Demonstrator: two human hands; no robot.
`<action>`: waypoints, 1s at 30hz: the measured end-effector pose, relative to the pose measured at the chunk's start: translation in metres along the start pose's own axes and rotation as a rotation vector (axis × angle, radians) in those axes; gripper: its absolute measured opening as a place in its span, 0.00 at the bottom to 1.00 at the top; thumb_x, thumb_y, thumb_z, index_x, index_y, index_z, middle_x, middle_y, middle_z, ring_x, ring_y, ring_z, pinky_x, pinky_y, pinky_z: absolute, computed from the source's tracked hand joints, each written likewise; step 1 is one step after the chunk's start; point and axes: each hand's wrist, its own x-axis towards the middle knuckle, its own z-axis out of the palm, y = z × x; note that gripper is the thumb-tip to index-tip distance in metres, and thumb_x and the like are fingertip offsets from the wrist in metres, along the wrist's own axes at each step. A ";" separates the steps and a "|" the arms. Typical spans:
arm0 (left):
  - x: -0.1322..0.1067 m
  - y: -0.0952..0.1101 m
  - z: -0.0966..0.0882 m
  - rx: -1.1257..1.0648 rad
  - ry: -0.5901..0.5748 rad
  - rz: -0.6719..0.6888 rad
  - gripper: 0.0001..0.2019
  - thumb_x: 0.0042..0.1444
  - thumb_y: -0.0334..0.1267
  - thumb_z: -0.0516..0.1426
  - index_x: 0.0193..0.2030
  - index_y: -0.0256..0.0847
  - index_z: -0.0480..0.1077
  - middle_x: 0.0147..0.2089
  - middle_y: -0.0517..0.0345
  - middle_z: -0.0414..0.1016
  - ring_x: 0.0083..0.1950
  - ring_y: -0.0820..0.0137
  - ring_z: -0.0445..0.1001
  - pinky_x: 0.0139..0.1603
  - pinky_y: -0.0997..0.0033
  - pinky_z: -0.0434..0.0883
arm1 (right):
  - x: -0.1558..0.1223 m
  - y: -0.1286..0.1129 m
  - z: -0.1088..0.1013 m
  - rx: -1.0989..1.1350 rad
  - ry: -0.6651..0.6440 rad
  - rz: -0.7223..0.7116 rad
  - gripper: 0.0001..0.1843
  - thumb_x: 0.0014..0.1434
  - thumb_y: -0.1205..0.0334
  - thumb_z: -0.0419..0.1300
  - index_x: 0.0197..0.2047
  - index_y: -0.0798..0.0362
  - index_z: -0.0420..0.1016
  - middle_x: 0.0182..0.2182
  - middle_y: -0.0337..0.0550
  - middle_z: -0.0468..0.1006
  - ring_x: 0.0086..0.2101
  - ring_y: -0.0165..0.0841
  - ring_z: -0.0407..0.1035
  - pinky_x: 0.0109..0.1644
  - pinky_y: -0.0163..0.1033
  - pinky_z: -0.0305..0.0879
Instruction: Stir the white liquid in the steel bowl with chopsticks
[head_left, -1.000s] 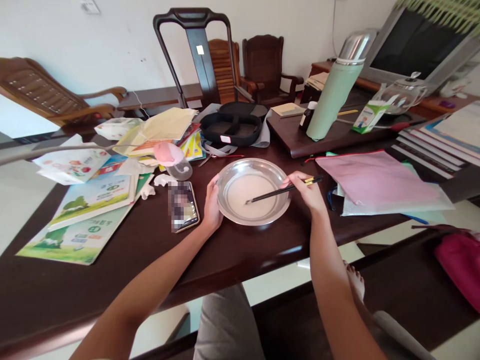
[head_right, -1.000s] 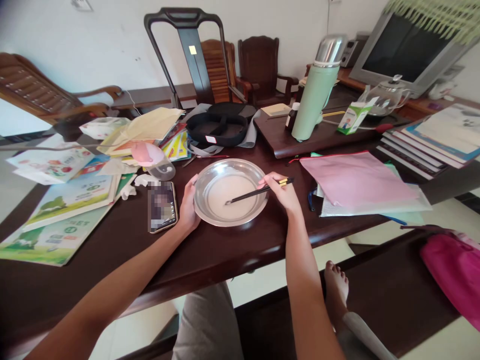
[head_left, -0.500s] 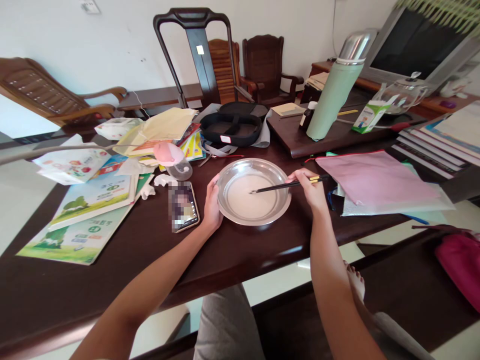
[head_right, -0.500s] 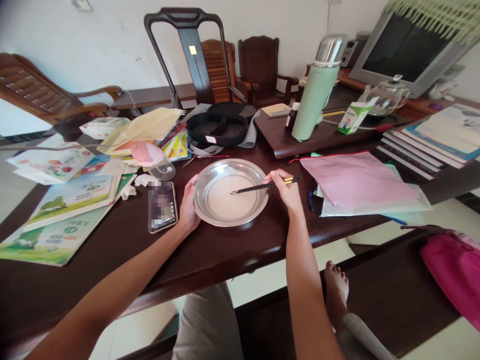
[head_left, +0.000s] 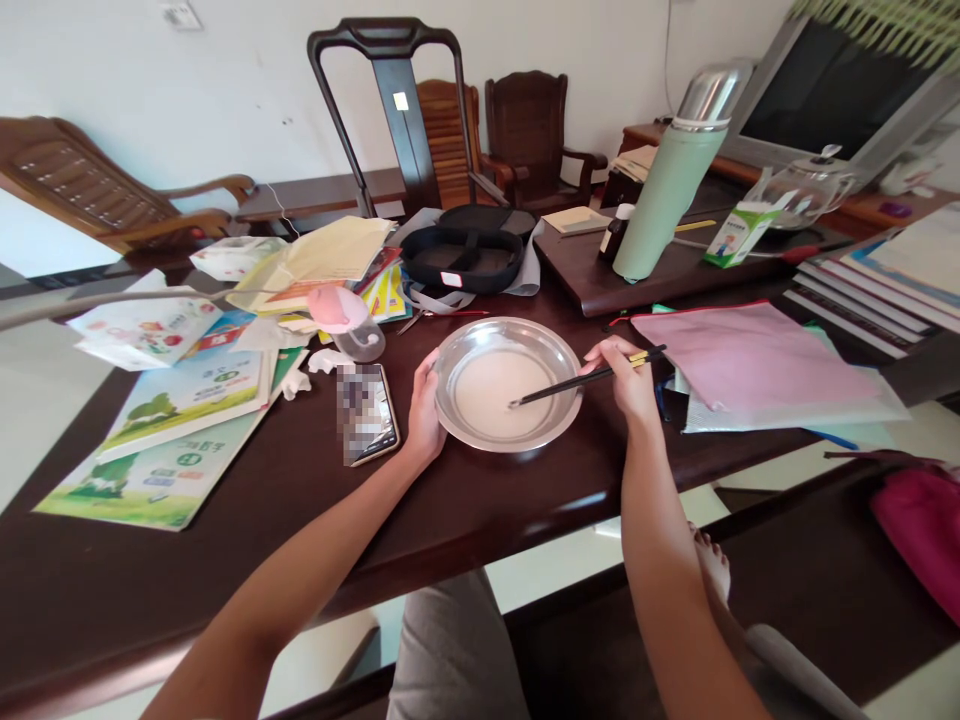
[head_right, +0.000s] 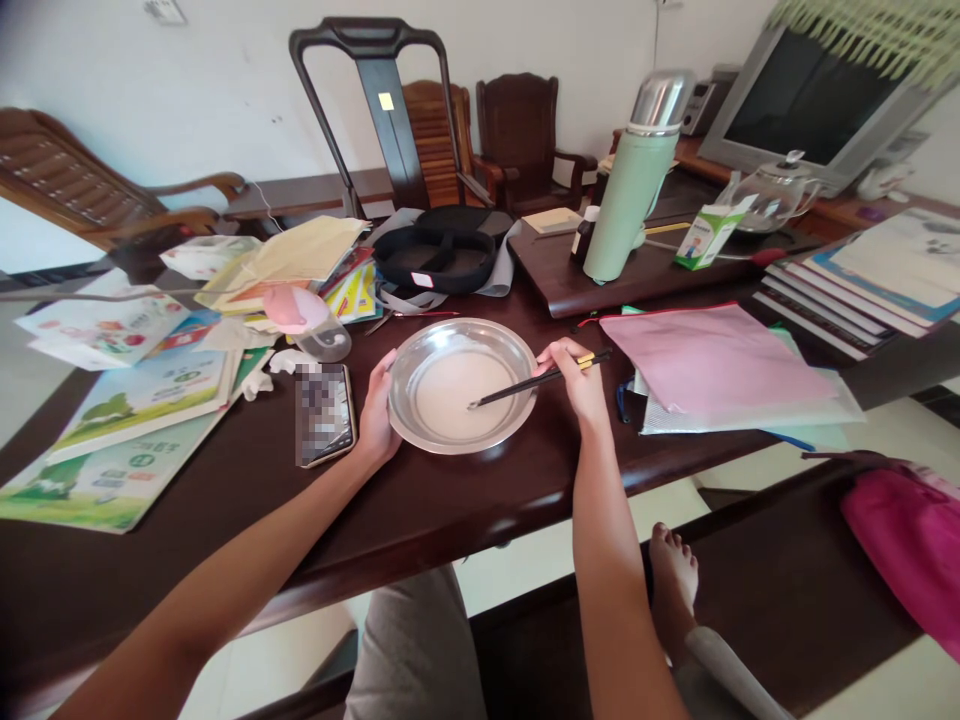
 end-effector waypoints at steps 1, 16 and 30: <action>0.000 0.000 0.000 0.003 -0.002 0.002 0.30 0.60 0.65 0.69 0.61 0.49 0.78 0.73 0.49 0.78 0.76 0.51 0.73 0.77 0.51 0.70 | -0.001 -0.001 0.001 -0.001 -0.054 0.011 0.31 0.60 0.24 0.69 0.29 0.46 0.84 0.21 0.39 0.83 0.27 0.41 0.82 0.39 0.47 0.79; 0.000 0.000 -0.001 -0.004 -0.011 0.012 0.27 0.62 0.63 0.68 0.61 0.50 0.77 0.71 0.49 0.79 0.75 0.52 0.74 0.76 0.51 0.71 | -0.002 -0.001 0.004 -0.073 -0.128 -0.008 0.31 0.60 0.24 0.68 0.31 0.45 0.84 0.28 0.42 0.87 0.35 0.44 0.85 0.47 0.49 0.81; 0.000 0.000 0.000 -0.002 -0.009 0.011 0.28 0.62 0.63 0.68 0.61 0.50 0.78 0.72 0.49 0.79 0.76 0.51 0.74 0.77 0.50 0.70 | 0.000 -0.001 0.004 -0.063 -0.017 -0.020 0.30 0.60 0.25 0.68 0.29 0.45 0.83 0.26 0.40 0.86 0.32 0.42 0.84 0.47 0.49 0.81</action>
